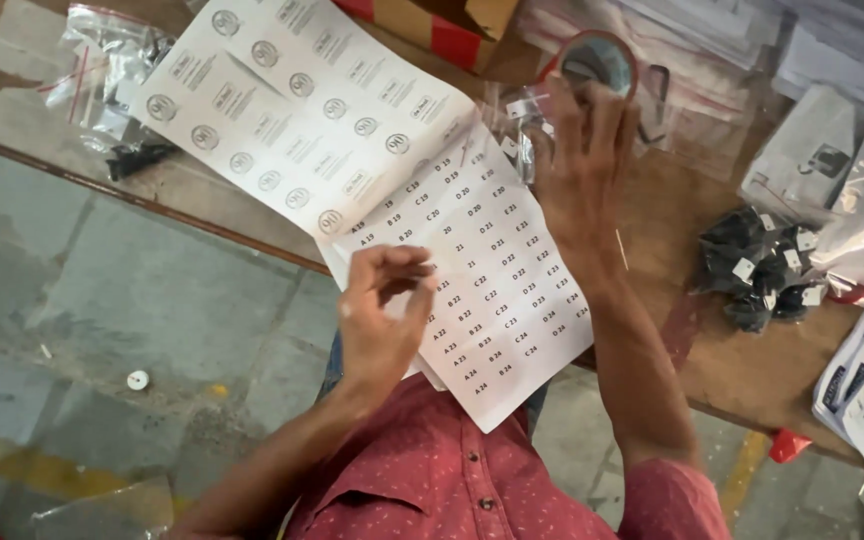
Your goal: The person peels small stickers from a sheet and applies them to small black plastic components. The person takes the components from plastic bags, applies a sticker to each, and places the components back into the bags or onto the table.
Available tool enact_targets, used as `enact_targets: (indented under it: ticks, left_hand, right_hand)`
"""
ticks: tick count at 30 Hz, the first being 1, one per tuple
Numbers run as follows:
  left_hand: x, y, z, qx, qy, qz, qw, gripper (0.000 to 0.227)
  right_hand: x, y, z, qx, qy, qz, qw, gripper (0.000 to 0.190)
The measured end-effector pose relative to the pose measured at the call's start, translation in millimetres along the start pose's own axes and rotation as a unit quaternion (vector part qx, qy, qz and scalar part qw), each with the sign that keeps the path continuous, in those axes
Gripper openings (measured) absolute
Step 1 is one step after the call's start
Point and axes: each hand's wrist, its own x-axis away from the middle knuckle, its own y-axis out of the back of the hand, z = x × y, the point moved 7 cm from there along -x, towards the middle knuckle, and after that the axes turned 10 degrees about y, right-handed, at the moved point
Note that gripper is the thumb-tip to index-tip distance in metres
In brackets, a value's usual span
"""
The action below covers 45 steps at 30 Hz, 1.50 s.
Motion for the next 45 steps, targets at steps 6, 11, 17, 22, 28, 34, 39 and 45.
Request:
enact_targets:
  ticks: [6,11,17,22,28,34,39,45]
  left_hand:
    - [29,44,16,-0.029,0.023,-0.074,0.997,0.030]
    - [38,45,18,-0.069,0.166,-0.052,0.982,0.030]
    - [44,46,35,-0.073,0.202,-0.051,0.975,0.040]
    - [42,41,45,0.135,0.153,-0.032,0.978,0.054]
    - [19,25,35,0.217,0.186,0.001,0.958,0.055]
    - [-14,11,35,0.272,0.169,0.025,0.947,0.061]
    - [-21,0,40,0.326,0.209,0.078,0.919,0.043]
    - [-24,0,42,0.323,0.194,0.076,0.923,0.040]
  right_hand:
    - [22,1,-19,-0.072,-0.075,0.036,0.994,0.053]
    - [41,51,6,-0.109,-0.143,0.015,0.984,0.031]
    - [94,25,38,-0.353,-0.247,0.079,0.899,0.019]
    - [96,21,52,-0.375,-0.232,0.100,0.892,0.019]
    - [98,17,48,-0.406,-0.256,0.102,0.871,0.019]
    - [94,14,52,-0.400,-0.240,0.140,0.873,0.021]
    - [55,21,59,-0.372,-0.195,0.141,0.896,0.027]
    - [-5,10,72,-0.312,0.050,0.186,0.930,0.034]
